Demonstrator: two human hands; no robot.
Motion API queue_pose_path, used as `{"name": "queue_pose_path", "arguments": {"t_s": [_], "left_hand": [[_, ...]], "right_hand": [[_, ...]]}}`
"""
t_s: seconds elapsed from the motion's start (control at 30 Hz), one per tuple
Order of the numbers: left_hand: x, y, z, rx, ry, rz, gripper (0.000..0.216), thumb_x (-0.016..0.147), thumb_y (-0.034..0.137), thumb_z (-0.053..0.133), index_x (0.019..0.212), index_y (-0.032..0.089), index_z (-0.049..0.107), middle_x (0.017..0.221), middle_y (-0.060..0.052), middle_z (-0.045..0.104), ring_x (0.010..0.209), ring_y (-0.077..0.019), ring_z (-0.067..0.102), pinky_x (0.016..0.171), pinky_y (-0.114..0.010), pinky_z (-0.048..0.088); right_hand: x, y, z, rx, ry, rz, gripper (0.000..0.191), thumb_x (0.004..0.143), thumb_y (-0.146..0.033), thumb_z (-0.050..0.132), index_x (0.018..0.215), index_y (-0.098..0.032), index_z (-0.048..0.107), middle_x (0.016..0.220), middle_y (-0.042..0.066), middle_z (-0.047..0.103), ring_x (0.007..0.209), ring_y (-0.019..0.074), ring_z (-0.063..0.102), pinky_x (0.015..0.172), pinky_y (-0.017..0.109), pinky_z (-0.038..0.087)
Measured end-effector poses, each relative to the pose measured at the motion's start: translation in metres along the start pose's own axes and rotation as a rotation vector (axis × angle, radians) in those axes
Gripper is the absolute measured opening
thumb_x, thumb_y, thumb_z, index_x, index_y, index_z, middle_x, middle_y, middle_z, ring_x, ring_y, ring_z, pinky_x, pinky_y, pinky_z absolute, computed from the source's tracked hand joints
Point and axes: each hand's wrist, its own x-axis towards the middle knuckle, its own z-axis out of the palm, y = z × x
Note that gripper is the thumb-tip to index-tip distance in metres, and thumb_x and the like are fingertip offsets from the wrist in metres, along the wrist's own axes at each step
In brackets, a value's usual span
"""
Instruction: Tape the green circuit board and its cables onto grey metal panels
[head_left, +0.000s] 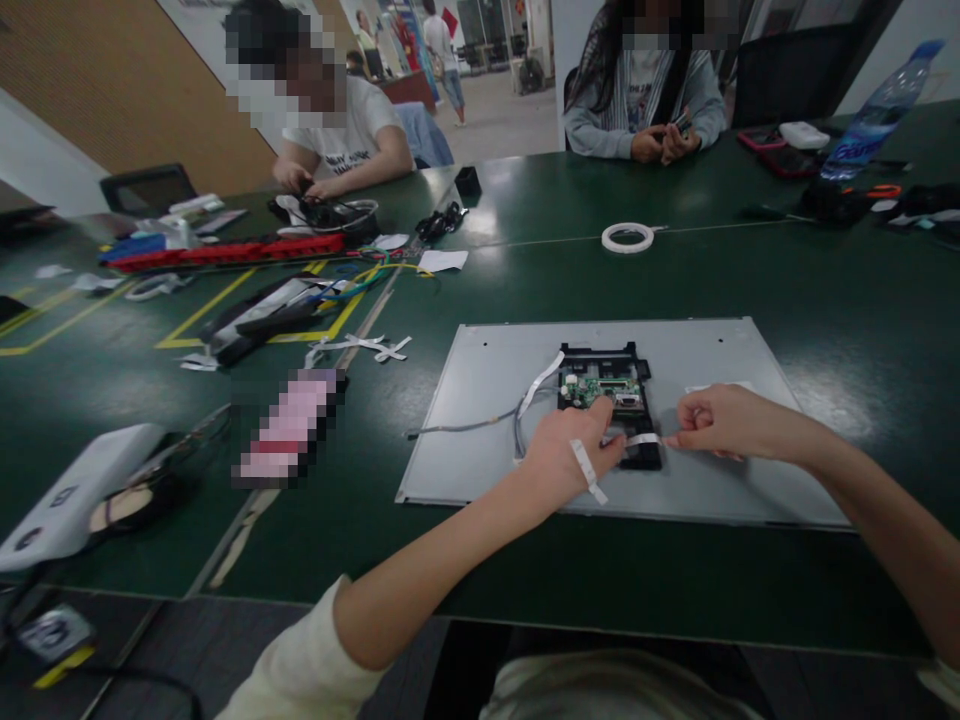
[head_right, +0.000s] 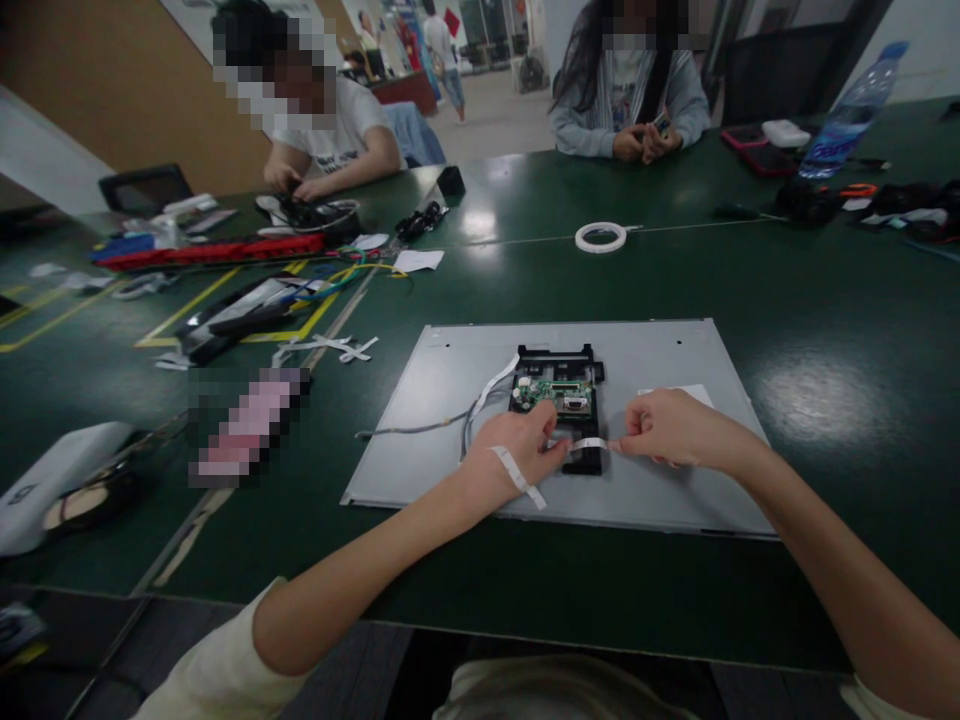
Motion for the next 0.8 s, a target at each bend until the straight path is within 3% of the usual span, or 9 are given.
{"name": "queue_pose_path", "arguments": {"t_s": [0.33,0.4,0.57,0.63,0.8], "left_hand": [[0.001,-0.003,-0.001,-0.003,-0.028,0.031,0.026,0.086,0.036,0.041,0.092,0.019,0.059,0.067,-0.004,0.063,0.064,-0.0211,0.061,0.056,-0.028,0.039],[0.001,-0.003,-0.001,-0.004,-0.044,0.037,0.025,0.086,0.034,0.042,0.091,0.019,0.06,0.069,-0.006,0.064,0.066,-0.0216,0.062,0.058,-0.029,0.04],[0.0,-0.004,-0.001,0.0,-0.045,0.071,0.023,0.084,0.029,0.042,0.094,0.019,0.06,0.071,-0.007,0.065,0.067,-0.0236,0.063,0.059,-0.03,0.041],[0.001,-0.004,-0.001,-0.002,-0.04,0.081,0.023,0.084,0.029,0.042,0.095,0.018,0.06,0.072,-0.008,0.065,0.067,-0.0246,0.063,0.057,-0.031,0.04],[0.001,-0.005,-0.002,-0.047,-0.057,0.054,0.018,0.08,0.03,0.049,0.089,0.019,0.06,0.071,-0.006,0.065,0.067,-0.0238,0.063,0.056,-0.029,0.039]], "right_hand": [[-0.001,0.007,-0.003,-0.001,-0.02,-0.08,0.027,0.075,-0.043,0.058,0.069,-0.018,0.051,0.053,-0.003,0.054,0.045,0.0097,0.047,0.045,0.022,0.033],[0.0,0.004,-0.001,0.011,0.046,-0.11,0.027,0.078,-0.044,0.055,0.071,-0.018,0.052,0.053,-0.003,0.054,0.046,0.0098,0.047,0.047,0.022,0.033],[-0.005,-0.014,0.013,0.091,0.418,-0.316,0.03,0.083,-0.046,0.052,0.073,-0.018,0.052,0.06,-0.001,0.053,0.053,0.0097,0.047,0.05,0.022,0.033],[-0.009,-0.024,0.023,0.075,0.507,-0.397,0.026,0.085,-0.042,0.051,0.074,-0.018,0.054,0.064,0.0,0.055,0.055,0.0097,0.048,0.051,0.021,0.034],[-0.016,-0.041,0.05,-0.01,0.455,-0.637,0.018,0.087,-0.034,0.051,0.088,-0.02,0.061,0.078,0.001,0.063,0.056,0.008,0.05,0.054,0.02,0.037]]}}
